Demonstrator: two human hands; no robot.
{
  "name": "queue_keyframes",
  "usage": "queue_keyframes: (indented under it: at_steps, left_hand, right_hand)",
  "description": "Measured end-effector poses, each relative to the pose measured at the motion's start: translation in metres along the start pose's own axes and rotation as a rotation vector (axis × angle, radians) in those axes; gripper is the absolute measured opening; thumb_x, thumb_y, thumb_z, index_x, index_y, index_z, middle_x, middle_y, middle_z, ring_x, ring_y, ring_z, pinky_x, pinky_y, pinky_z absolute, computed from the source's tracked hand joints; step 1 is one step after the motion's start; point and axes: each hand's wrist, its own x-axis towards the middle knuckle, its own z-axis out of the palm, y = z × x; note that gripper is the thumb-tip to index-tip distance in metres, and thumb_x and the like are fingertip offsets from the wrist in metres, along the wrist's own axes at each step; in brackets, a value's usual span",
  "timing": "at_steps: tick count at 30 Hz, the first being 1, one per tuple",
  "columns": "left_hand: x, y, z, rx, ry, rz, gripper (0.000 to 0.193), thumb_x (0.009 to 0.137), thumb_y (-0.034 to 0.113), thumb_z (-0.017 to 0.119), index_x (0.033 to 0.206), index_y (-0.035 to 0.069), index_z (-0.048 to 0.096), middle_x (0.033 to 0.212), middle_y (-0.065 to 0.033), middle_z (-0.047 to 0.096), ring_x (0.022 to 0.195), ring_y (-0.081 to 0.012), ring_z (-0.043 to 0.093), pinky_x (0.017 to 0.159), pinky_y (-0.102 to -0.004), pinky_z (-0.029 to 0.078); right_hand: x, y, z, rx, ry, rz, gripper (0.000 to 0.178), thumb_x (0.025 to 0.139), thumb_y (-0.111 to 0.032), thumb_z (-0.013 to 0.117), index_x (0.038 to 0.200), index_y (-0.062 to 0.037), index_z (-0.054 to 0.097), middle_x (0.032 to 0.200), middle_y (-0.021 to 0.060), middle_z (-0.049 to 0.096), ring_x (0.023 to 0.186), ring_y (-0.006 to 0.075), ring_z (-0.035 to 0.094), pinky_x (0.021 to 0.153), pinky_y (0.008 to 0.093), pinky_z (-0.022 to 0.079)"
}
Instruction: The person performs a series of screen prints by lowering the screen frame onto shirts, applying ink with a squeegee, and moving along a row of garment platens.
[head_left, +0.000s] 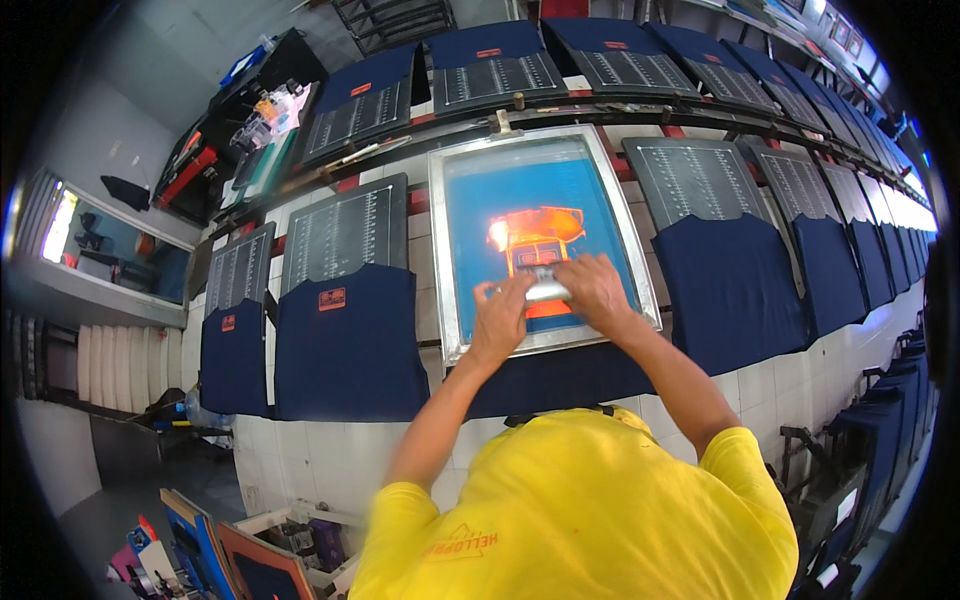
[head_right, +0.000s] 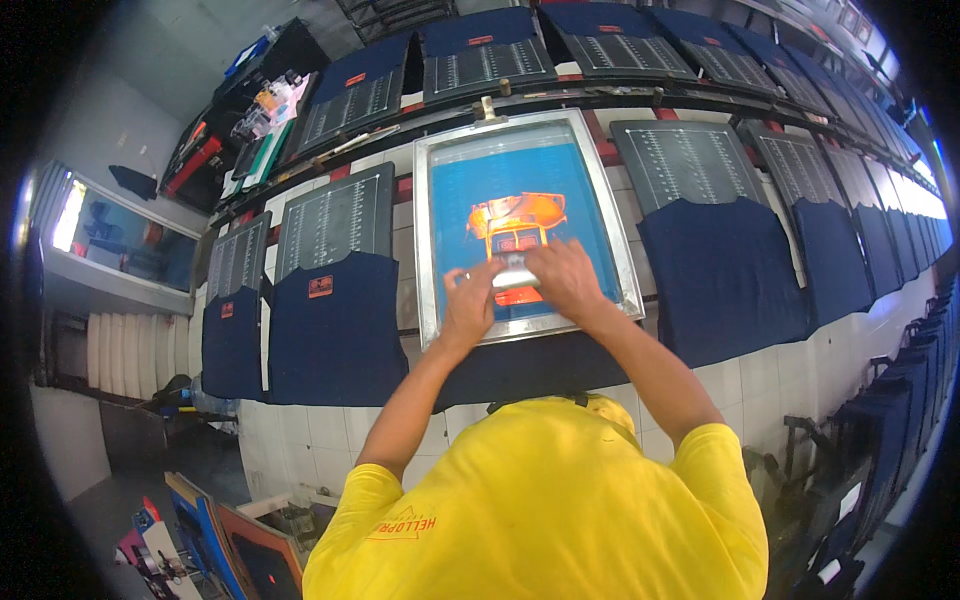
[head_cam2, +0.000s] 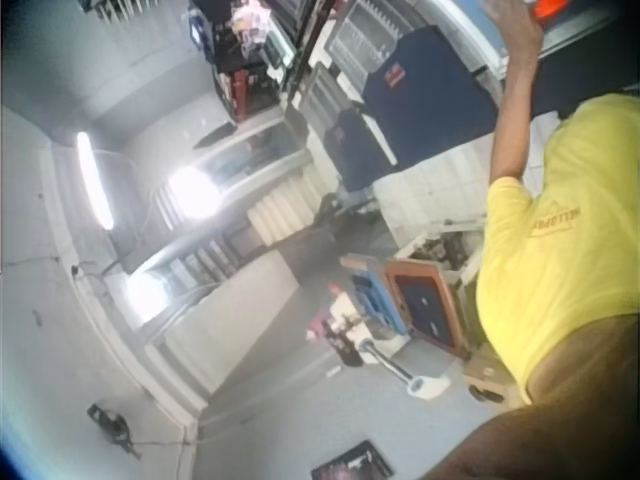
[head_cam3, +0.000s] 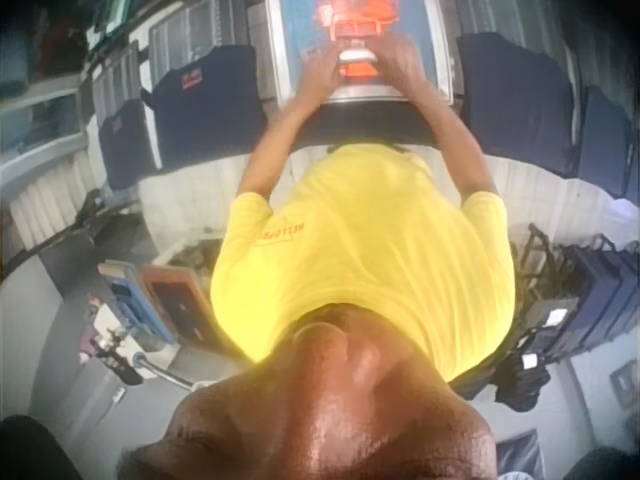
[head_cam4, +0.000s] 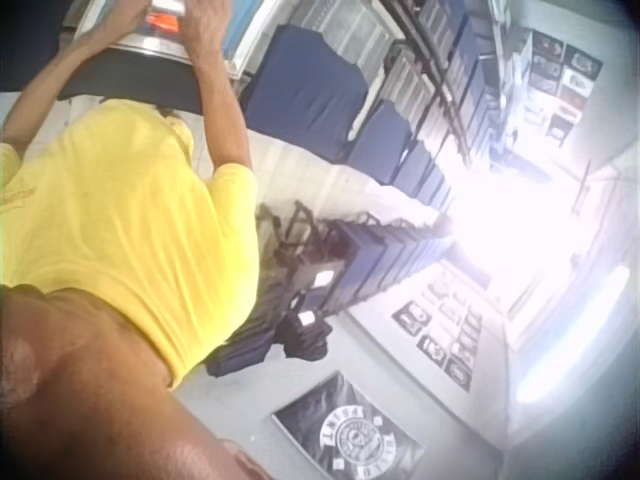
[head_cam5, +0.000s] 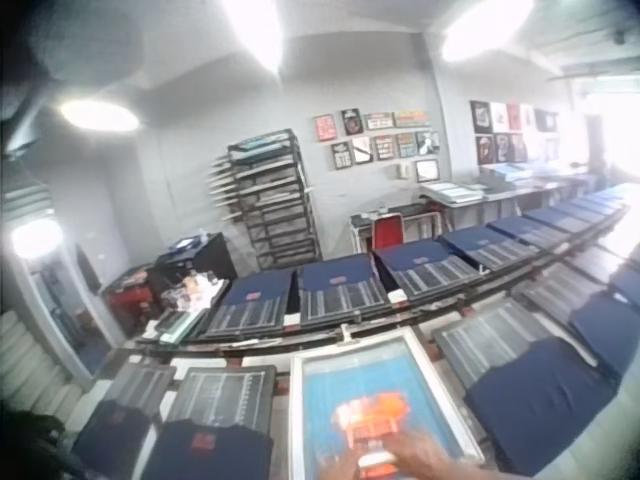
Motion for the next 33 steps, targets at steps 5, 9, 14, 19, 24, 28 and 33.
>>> queue_keyframes:
  at_steps: [5,9,14,19,24,28,33]
  left_hand:
    - [-0.054,0.018,0.018,-0.061,-0.088,-0.037,0.046,0.088,0.002,0.063,0.133,0.008,0.055,0.133,-0.0094,0.063,0.126,-0.0249,0.059,0.101,-0.0460,0.034]
    - [-0.074,0.025,0.018,-0.067,-0.169,-0.073,0.044,0.090,0.003,0.062,0.133,0.007,0.054,0.140,-0.0098,0.059,0.136,-0.0244,0.052,0.113,-0.0513,0.028]
    - [-0.084,0.031,0.018,-0.072,-0.190,-0.098,0.042,0.091,0.006,0.062,0.132,0.006,0.055,0.141,-0.0112,0.058,0.140,-0.0254,0.048,0.121,-0.0564,0.020]
    - [-0.078,0.030,0.016,-0.156,-0.095,-0.184,0.040,0.094,0.014,0.061,0.132,0.003,0.055,0.139,-0.0152,0.058,0.140,-0.0320,0.047,0.121,-0.0563,0.022]
    - [-0.074,-0.013,0.014,-0.026,0.261,-0.516,0.045,0.096,0.016,0.060,0.135,-0.004,0.050,0.138,-0.0264,0.054,0.135,-0.0446,0.046,0.119,-0.0510,0.030]
    - [-0.074,-0.049,0.003,0.221,0.246,-0.736,0.058,0.094,0.019,0.064,0.141,-0.009,0.044,0.144,-0.0323,0.046,0.142,-0.0460,0.037,0.120,-0.0476,0.029]
    - [-0.066,-0.067,-0.007,0.107,0.005,-0.978,0.068,0.095,0.027,0.066,0.146,-0.009,0.041,0.156,-0.0280,0.037,0.149,-0.0395,0.030,0.123,-0.0431,0.025]
  right_hand:
    - [-0.057,-0.021,0.017,0.048,-0.093,0.016,0.031,0.068,-0.005,0.071,0.097,-0.0081,0.062,0.106,0.0059,0.067,0.098,0.0254,0.060,0.079,0.0415,0.044]
    - [-0.070,-0.034,0.009,0.079,-0.218,0.024,0.044,0.072,-0.016,0.078,0.112,-0.0058,0.061,0.123,0.0103,0.063,0.110,0.0276,0.058,0.085,0.0421,0.045]
    - [-0.080,-0.037,0.003,0.160,-0.265,0.040,0.058,0.074,-0.028,0.083,0.121,-0.0031,0.060,0.130,0.0130,0.060,0.116,0.0304,0.056,0.090,0.0428,0.045]
    - [-0.080,-0.024,-0.013,0.298,-0.155,0.114,0.057,0.081,-0.031,0.079,0.125,-0.0004,0.058,0.131,0.0156,0.060,0.115,0.0351,0.056,0.093,0.0455,0.044]
    - [-0.099,0.040,-0.013,0.127,-0.001,0.393,0.053,0.088,-0.027,0.073,0.130,0.0001,0.057,0.134,0.0191,0.056,0.118,0.0378,0.055,0.095,0.0497,0.044]
    - [-0.110,0.076,-0.007,0.014,-0.054,0.674,0.059,0.089,-0.032,0.071,0.134,0.0011,0.053,0.132,0.0211,0.056,0.120,0.0383,0.053,0.094,0.0514,0.044]
    - [-0.114,0.092,0.015,0.136,-0.098,0.851,0.061,0.088,-0.031,0.072,0.134,0.0030,0.051,0.127,0.0231,0.056,0.117,0.0409,0.054,0.094,0.0518,0.045]
